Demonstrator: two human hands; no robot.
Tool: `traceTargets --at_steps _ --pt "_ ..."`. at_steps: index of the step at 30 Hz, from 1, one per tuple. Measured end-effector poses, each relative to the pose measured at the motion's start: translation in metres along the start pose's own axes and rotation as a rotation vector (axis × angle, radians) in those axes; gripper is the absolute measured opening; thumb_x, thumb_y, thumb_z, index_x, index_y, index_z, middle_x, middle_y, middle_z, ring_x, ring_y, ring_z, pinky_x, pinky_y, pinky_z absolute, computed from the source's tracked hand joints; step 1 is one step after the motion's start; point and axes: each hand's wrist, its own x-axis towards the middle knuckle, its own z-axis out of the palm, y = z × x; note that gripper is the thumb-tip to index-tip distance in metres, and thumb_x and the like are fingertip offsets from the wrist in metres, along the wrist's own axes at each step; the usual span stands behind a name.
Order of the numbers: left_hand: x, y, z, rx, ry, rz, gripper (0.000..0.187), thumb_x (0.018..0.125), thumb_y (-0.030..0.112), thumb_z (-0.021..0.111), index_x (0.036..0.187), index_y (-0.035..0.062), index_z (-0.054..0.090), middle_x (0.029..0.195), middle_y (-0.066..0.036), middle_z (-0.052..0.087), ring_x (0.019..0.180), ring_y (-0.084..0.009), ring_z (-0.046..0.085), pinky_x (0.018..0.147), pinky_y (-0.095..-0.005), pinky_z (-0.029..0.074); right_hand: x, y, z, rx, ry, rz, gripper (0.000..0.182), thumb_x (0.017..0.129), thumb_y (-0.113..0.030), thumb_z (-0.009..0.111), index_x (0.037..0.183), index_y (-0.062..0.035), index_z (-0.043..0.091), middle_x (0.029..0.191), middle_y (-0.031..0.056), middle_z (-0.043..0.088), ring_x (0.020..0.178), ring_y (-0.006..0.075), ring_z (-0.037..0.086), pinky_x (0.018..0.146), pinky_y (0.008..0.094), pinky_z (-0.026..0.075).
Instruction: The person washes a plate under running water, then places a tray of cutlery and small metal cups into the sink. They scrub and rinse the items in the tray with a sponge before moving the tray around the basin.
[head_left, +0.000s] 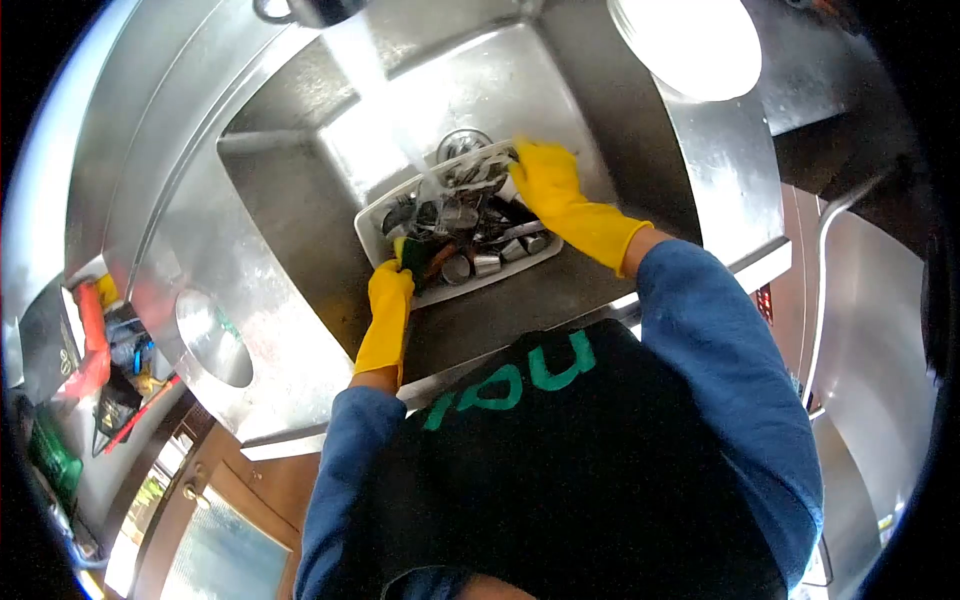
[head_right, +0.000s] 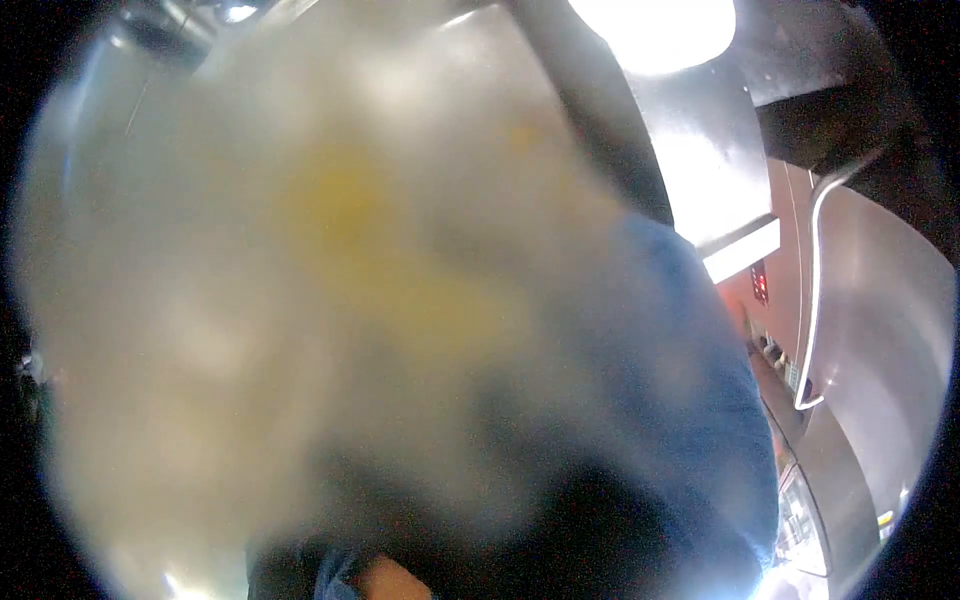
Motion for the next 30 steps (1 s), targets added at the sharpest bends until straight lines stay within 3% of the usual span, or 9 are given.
traceTargets --at_steps 4,6,10,18,20,22,24,28,30 --pt "-0.032 0.028 -0.018 -0.086 -0.238 -0.093 0.042 0.089 0.031 0.070 0.126 0.0098 0.072 0.116 -0.020 0.074 0.110 -0.0334 0.071 0.096 -0.0408 0.053 0.037 -0.060 0.032 -0.121 -0.069 -0.872 0.022 0.098 -0.022 0.053 0.107 -0.0142 0.071 0.084 0.0127 0.071 0.077 0.0371 0.070 0.069 0.0467 0.055" --pt "-0.033 0.013 0.002 -0.219 -0.095 -0.027 0.043 0.091 0.033 0.068 0.129 0.0115 0.071 0.117 -0.018 0.074 0.109 -0.0317 0.072 0.096 -0.0395 0.053 0.047 -0.077 0.042 -0.288 -0.054 -1.015 0.024 0.095 -0.020 0.056 0.113 -0.0140 0.071 0.086 0.0118 0.073 0.081 0.0346 0.072 0.070 0.0460 0.056" --pt "-0.048 0.022 -0.024 -0.270 -0.018 -0.014 0.045 0.095 0.037 0.066 0.132 0.0121 0.068 0.119 -0.017 0.074 0.110 -0.0317 0.072 0.096 -0.0382 0.053 0.065 -0.084 0.076 -0.425 -0.379 -1.020 0.027 0.090 -0.018 0.059 0.112 -0.0099 0.073 0.096 0.0123 0.076 0.084 0.0331 0.074 0.070 0.0455 0.057" --pt "-0.044 0.020 -0.020 -0.401 -0.051 -0.074 0.042 0.095 0.032 0.068 0.132 0.0132 0.070 0.115 -0.015 0.075 0.103 -0.0249 0.073 0.092 -0.0335 0.054 0.042 -0.057 0.002 -0.252 -0.151 -0.884 0.022 0.089 -0.024 0.063 0.107 -0.0203 0.075 0.092 0.0126 0.076 0.083 0.0315 0.073 0.071 0.0455 0.057" --pt "-0.036 0.018 -0.016 -0.398 -0.068 -0.074 0.041 0.095 0.032 0.068 0.132 0.0134 0.070 0.115 -0.015 0.075 0.103 -0.0249 0.073 0.092 -0.0336 0.054 0.043 -0.062 -0.018 0.252 0.065 -0.563 0.018 0.094 -0.026 0.063 0.105 -0.0161 0.074 0.096 0.0157 0.077 0.085 0.0320 0.074 0.072 0.0433 0.058" --pt "-0.024 0.007 -0.007 -0.393 -0.030 0.002 0.042 0.094 0.031 0.069 0.132 0.0121 0.070 0.114 -0.015 0.076 0.101 -0.0236 0.073 0.090 -0.0330 0.054 0.064 -0.073 -0.023 0.693 -0.234 -0.191 0.022 0.099 -0.028 0.061 0.106 -0.0106 0.073 0.100 0.0176 0.076 0.087 0.0317 0.074 0.073 0.0423 0.058" --pt "-0.021 0.004 -0.010 -0.434 -0.076 -0.018 0.042 0.094 0.031 0.069 0.131 0.0113 0.070 0.114 -0.014 0.076 0.100 -0.0226 0.072 0.089 -0.0326 0.054 0.081 -0.069 -0.002 1.214 -0.951 0.241 0.027 0.100 -0.029 0.061 0.113 -0.0070 0.072 0.101 0.0161 0.077 0.088 0.0300 0.075 0.075 0.0405 0.058" --pt "-0.006 -0.023 0.014 -0.652 -0.204 -0.091 0.039 0.096 0.028 0.069 0.130 0.0076 0.070 0.112 -0.012 0.076 0.098 -0.0190 0.071 0.085 -0.0314 0.055 -0.013 -0.105 -0.024 0.674 -0.619 -0.364 0.034 0.099 -0.033 0.062 0.119 -0.0072 0.068 0.112 0.0178 0.074 0.105 0.0344 0.071 0.088 0.0441 0.055" --pt "-0.014 -0.015 0.005 -0.706 -0.258 -0.125 0.039 0.096 0.026 0.068 0.130 0.0067 0.069 0.111 -0.014 0.076 0.097 -0.0217 0.072 0.084 -0.0331 0.055 -0.047 -0.112 -0.080 0.605 -0.495 -0.233 0.032 0.099 -0.036 0.062 0.118 -0.0106 0.068 0.112 0.0185 0.073 0.109 0.0370 0.067 0.092 0.0463 0.052"
